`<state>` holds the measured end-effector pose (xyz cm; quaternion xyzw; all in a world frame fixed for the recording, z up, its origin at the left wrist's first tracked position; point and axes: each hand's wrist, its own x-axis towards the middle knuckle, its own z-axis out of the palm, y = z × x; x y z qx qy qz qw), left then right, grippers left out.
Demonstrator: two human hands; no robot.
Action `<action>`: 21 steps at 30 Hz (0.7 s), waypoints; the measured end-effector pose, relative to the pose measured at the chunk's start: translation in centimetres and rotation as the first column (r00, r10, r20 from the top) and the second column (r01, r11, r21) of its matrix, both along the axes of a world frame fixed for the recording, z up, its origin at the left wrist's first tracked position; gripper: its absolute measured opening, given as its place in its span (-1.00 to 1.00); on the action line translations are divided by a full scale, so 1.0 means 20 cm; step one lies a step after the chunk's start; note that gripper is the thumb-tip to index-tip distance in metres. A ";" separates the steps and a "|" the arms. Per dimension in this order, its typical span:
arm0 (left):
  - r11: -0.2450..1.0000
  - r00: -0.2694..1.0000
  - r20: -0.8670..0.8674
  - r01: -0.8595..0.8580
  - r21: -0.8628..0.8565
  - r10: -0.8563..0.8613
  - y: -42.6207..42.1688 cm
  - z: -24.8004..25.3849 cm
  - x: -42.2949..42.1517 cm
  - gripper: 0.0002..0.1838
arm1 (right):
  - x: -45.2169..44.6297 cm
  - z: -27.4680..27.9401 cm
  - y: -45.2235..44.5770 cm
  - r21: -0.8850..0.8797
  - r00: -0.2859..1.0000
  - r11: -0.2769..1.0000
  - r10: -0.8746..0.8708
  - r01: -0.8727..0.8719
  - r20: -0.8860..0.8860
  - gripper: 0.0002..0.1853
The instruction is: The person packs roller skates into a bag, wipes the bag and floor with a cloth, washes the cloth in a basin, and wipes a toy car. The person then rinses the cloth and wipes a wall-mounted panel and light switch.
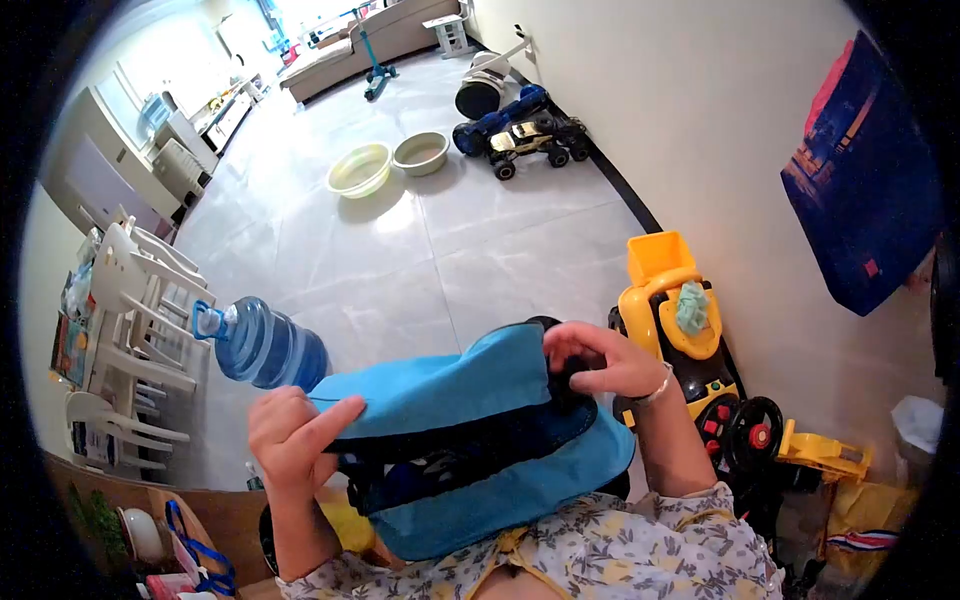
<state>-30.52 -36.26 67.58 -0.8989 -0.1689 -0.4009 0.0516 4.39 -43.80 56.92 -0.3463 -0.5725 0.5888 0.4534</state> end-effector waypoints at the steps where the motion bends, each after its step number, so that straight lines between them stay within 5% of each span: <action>1: 1.000 1.000 -0.017 0.005 -0.003 -0.005 0.02 -0.02 0.01 -0.57 | 0.02 -0.04 -0.02 0.008 0.988 1.000 -0.028 0.027 0.151 -0.61; 4: 0.999 0.997 -0.056 0.047 0.007 -0.046 0.07 -0.07 0.08 -0.58 | 0.03 -0.02 -0.10 -0.106 0.922 0.994 0.056 -0.016 0.383 -0.70; 6: 0.997 0.996 -0.044 0.079 -0.013 -0.079 0.11 -0.10 0.13 -0.58 | 0.04 -0.02 -0.14 -0.103 0.937 0.993 0.083 -0.051 0.340 -0.78; 8: 0.995 0.993 -0.083 0.091 0.034 -0.088 0.15 -0.13 0.18 -0.58 | 0.10 -0.06 -0.18 -0.085 0.981 0.990 -0.094 0.110 0.167 -0.82; 10: 0.993 0.985 -0.121 0.119 -0.012 -0.120 0.15 -0.14 0.21 -0.54 | 0.09 -0.12 -0.23 -0.244 0.902 0.884 -0.427 0.399 -0.069 -0.80; 11: 0.992 0.974 -0.204 0.086 -0.090 -0.102 0.15 -0.15 0.23 -0.55 | 0.09 -0.08 -0.24 -0.180 0.890 0.875 -0.456 0.449 0.000 -0.79; 16: 0.945 0.969 -0.230 0.014 -0.328 -0.094 0.03 -0.02 0.39 -0.59 | 0.09 -0.01 -0.11 -0.444 0.731 0.802 -0.571 0.400 -0.373 -0.78; 18: 0.838 0.967 0.004 0.222 -0.498 -0.254 -0.04 0.04 0.41 -0.56 | 0.01 0.02 -0.05 -0.427 0.737 0.816 -0.554 0.390 -0.387 -0.81; 20: 0.724 0.941 -0.004 0.259 -0.639 -0.340 -0.11 0.03 0.51 -0.51 | -0.08 0.10 -0.03 -0.409 0.728 0.766 -0.623 0.495 -0.285 -0.81; 21: 0.785 0.956 -0.051 0.206 -0.585 -0.289 -0.17 -0.01 0.59 -0.47 | -0.11 0.14 -0.04 -0.399 0.740 0.757 -0.630 0.517 -0.236 -0.79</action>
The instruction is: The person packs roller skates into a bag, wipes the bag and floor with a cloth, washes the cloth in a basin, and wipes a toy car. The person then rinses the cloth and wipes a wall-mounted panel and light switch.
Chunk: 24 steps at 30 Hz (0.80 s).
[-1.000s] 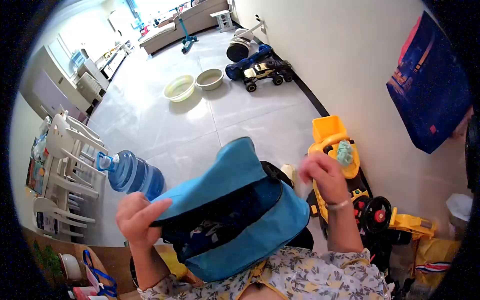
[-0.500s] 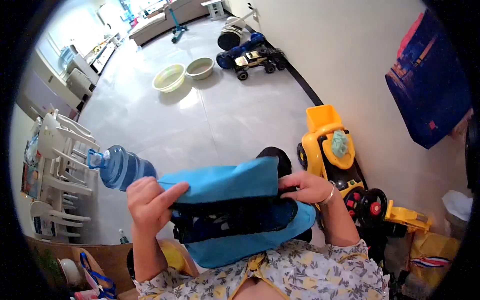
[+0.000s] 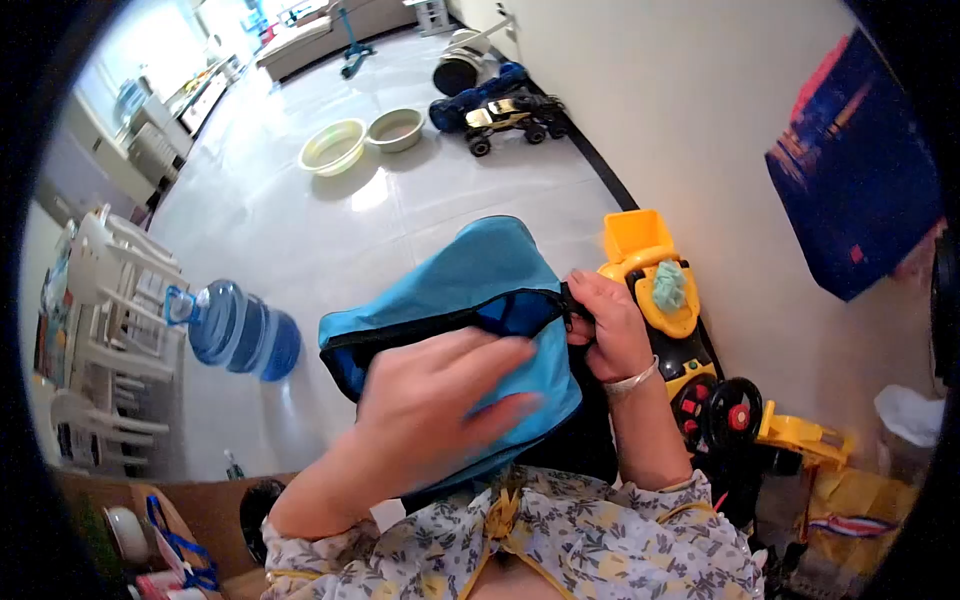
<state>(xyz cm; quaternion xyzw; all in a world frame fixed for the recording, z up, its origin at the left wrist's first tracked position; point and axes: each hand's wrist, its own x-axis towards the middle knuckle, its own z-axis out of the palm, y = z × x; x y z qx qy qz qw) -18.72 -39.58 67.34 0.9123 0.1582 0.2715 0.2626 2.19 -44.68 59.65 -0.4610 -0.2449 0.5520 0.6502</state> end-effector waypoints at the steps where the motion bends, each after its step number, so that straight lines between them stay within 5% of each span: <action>1: 0.996 0.998 -0.024 -0.050 0.079 0.053 -0.03 -0.04 0.07 -0.43 | -0.04 0.03 -0.01 -0.001 1.000 1.000 0.029 -0.029 0.003 -0.79; 5: 0.961 0.960 0.051 -0.276 -0.013 0.276 -0.06 -0.03 0.05 -0.43 | -0.27 0.27 -0.04 0.034 0.978 0.996 0.072 -0.080 0.195 -0.77; 8: 0.953 0.942 0.153 -0.302 0.004 0.298 -0.07 0.03 -0.06 -0.53 | -0.35 0.32 -0.03 0.285 0.913 0.934 0.089 -0.216 0.398 -0.73; 11: 0.906 0.936 0.143 -0.347 0.242 0.320 -0.10 0.04 -0.13 -0.68 | -0.34 0.30 -0.04 0.134 0.927 0.945 0.255 -0.300 0.276 -0.73; 17: 0.899 0.933 0.195 -0.347 0.265 0.303 -0.10 -0.02 -0.20 -0.91 | -0.41 0.26 -0.06 0.123 0.867 0.942 0.230 -0.312 0.442 -0.77; 24: 0.907 0.922 0.183 -0.374 0.193 0.341 -0.14 -0.02 -0.28 -0.90 | -0.43 0.24 -0.07 0.150 0.854 0.938 0.208 -0.312 0.477 -0.79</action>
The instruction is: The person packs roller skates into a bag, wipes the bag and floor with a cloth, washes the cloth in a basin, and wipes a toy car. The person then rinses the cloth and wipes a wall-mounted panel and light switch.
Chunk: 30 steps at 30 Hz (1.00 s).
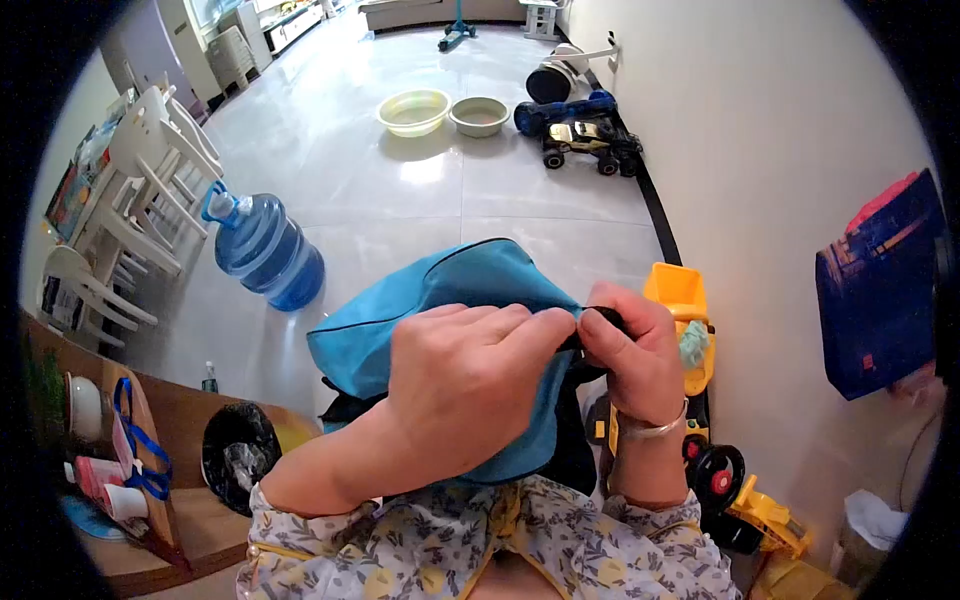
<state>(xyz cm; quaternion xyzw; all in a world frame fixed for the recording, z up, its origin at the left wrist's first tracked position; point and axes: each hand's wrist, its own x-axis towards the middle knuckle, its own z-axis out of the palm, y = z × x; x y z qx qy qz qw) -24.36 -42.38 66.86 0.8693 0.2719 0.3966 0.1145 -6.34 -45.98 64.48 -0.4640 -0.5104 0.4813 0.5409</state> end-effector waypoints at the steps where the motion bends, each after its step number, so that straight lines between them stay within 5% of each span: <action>1: 0.999 0.999 0.040 -0.035 -0.004 0.035 0.00 0.01 -0.01 -0.92 | 0.00 0.01 0.00 -0.009 0.999 0.999 -0.050 0.050 -0.012 -0.79; 6: 0.978 0.982 0.023 -0.187 -0.090 0.189 -0.01 -0.05 -0.24 -0.96 | 0.06 -0.03 0.01 -0.055 0.980 0.979 -0.198 0.197 -0.024 -0.82; 9: 0.953 0.952 -0.033 -0.303 0.010 0.304 -0.05 -0.12 -0.45 -0.90 | 0.10 -0.05 -0.01 -0.111 0.946 0.946 -0.313 0.304 -0.080 -0.83; 12: 0.871 0.868 -0.100 -0.491 -0.030 0.486 -0.14 -0.17 -0.59 -0.91 | 0.20 -0.11 -0.03 -0.015 0.921 0.944 -0.317 0.329 0.225 -0.87; 13: 0.885 0.887 -0.068 -0.461 -0.067 0.457 -0.16 -0.18 -0.61 -0.91 | 0.17 -0.10 -0.03 0.077 0.855 0.942 -0.330 0.327 0.400 -0.89; 15: 0.902 0.910 0.013 -0.409 -0.139 0.415 -0.21 -0.22 -0.66 -0.89 | 0.01 -0.02 -0.04 0.513 0.428 0.811 -0.585 0.281 0.689 -0.90; 17: 0.939 0.934 0.101 -0.335 -0.077 0.342 -0.23 -0.31 -0.72 -0.85 | -0.28 0.09 -0.12 0.728 0.274 0.659 -0.748 0.189 0.605 -0.67; 19: 0.974 0.956 0.188 -0.225 -0.016 0.224 -0.25 -0.34 -0.71 -0.78 | -0.43 0.13 -0.25 0.518 0.330 0.839 -0.447 -0.169 0.832 -0.49; 21: 0.976 0.965 0.149 -0.216 -0.003 0.214 -0.29 -0.31 -0.67 -0.77 | -0.60 0.16 -0.22 0.285 0.243 0.848 -0.191 -0.446 0.951 -0.52; 24: 0.978 0.963 0.176 -0.207 0.010 0.202 -0.33 -0.32 -0.62 -0.76 | -0.62 0.00 -0.10 0.314 0.182 0.799 -0.256 -0.513 0.949 -0.58; 27: 0.981 0.958 0.216 -0.192 -0.017 0.191 -0.37 -0.37 -0.63 -0.77 | -0.53 -0.04 -0.14 0.193 0.227 0.837 -0.085 -0.512 0.970 -0.65; 30: 0.960 0.945 0.170 -0.271 -0.072 0.280 -0.38 -0.42 -0.70 -0.80 | -0.48 -0.04 -0.20 0.249 0.399 0.919 -0.113 -0.307 0.910 -0.61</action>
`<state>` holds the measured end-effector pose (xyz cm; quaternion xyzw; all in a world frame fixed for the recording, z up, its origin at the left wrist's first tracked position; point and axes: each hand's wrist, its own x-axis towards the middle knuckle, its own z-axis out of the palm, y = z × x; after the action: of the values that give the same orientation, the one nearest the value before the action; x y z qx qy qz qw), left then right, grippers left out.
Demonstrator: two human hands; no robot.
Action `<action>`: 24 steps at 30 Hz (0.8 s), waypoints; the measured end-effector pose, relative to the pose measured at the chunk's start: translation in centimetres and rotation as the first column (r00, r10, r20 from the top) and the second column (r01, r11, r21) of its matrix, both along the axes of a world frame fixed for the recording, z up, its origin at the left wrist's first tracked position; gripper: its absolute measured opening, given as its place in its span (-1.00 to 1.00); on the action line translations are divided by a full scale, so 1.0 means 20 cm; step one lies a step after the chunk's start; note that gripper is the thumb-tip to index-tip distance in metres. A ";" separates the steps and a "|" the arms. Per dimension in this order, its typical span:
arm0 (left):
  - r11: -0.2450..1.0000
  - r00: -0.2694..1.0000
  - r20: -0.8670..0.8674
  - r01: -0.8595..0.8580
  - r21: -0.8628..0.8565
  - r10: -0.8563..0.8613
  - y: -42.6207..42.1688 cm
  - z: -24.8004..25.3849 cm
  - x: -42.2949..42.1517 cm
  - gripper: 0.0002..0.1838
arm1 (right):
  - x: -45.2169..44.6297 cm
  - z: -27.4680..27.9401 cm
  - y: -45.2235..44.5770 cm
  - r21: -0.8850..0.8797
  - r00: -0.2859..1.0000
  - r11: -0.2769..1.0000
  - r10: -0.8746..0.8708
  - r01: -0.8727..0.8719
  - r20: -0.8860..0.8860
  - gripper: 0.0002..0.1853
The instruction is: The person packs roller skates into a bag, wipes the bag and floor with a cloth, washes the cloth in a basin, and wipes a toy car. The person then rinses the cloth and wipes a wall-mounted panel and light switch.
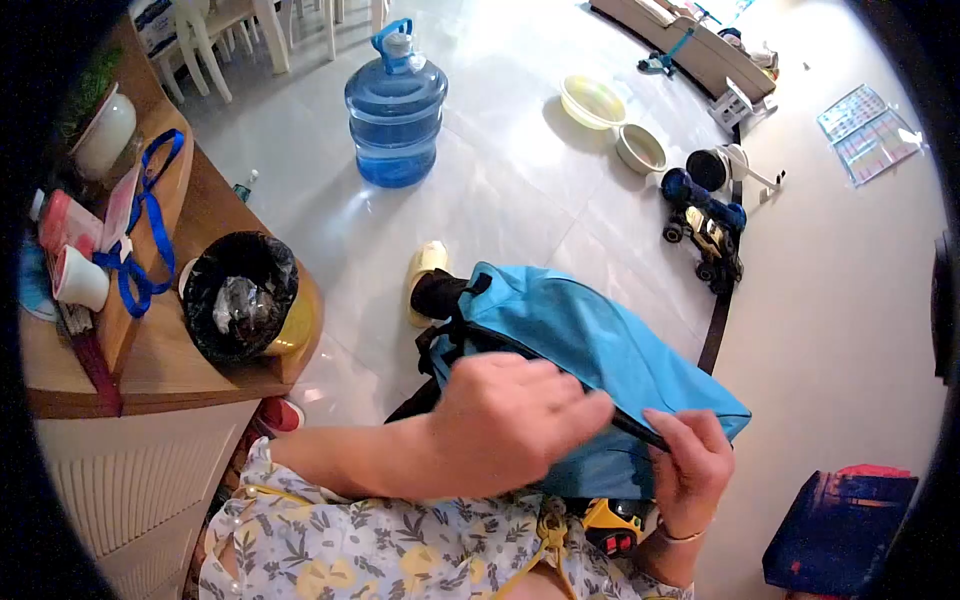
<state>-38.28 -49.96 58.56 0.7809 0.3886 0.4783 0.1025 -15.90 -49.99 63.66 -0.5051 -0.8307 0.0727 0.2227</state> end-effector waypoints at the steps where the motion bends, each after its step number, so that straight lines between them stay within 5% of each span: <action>1: 1.000 1.000 0.004 0.006 -0.003 -0.006 0.01 -0.02 -0.03 -0.80 | 0.03 0.01 -0.02 -0.003 1.000 1.000 -0.006 0.006 0.004 -0.61; 5: 0.985 0.993 -0.025 -0.121 -0.120 0.119 0.03 -0.10 -0.12 -0.87 | 0.17 0.02 -0.10 -0.012 0.989 0.990 -0.143 0.143 -0.027 -0.58; 9: 0.802 0.963 -0.056 -0.250 -0.542 0.263 0.10 -0.22 -0.20 -0.87 | 0.29 0.00 -0.14 -0.094 0.974 0.977 -0.201 0.192 -0.101 -0.66; 15: 0.710 0.987 0.069 -0.057 -0.702 0.148 0.29 -0.46 -0.21 -0.84 | 0.34 -0.08 -0.15 -0.186 0.964 0.963 -0.221 0.193 -0.148 -0.61; 18: 0.586 0.904 0.306 0.078 -0.807 0.300 0.36 -0.57 -0.12 -0.78 | 0.47 -0.19 0.00 -0.224 0.980 0.974 -0.085 0.043 -0.181 -0.61; 19: 0.616 0.877 0.272 -0.033 -0.787 0.395 0.38 -0.57 -0.02 -0.70 | 0.53 -0.20 0.07 -0.211 0.977 0.978 -0.036 -0.010 -0.211 -0.59; 20: 0.654 0.933 0.042 -0.218 -0.725 0.357 0.40 -0.41 0.13 -0.56 | 0.63 -0.19 0.11 -0.240 0.962 0.971 -0.046 -0.020 -0.268 -0.62; 21: 0.784 0.957 0.102 -0.159 -0.600 0.272 0.36 -0.32 0.20 -0.34 | 0.67 -0.20 0.14 -0.205 0.954 0.976 0.008 -0.073 -0.300 -0.61; 22: 0.927 0.983 -0.076 -0.181 -0.329 0.165 0.35 -0.22 0.26 -0.14 | 0.63 -0.21 0.14 -0.213 0.944 0.972 0.025 -0.100 -0.330 -0.59; 23: 0.992 0.998 -0.037 0.045 -0.122 -0.050 0.39 -0.18 0.31 -0.04 | 0.58 -0.23 0.15 -0.178 0.931 0.979 0.032 -0.103 -0.365 -0.57; 24: 0.981 0.964 -0.184 0.179 -0.070 -0.190 0.38 -0.12 0.35 -0.13 | 0.59 -0.26 0.15 -0.174 0.915 0.975 0.059 -0.139 -0.398 -0.58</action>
<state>-31.33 -42.39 56.13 0.8527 0.3347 0.3794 0.1297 -4.14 -47.05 58.45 -0.4573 -0.7826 0.2659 0.3282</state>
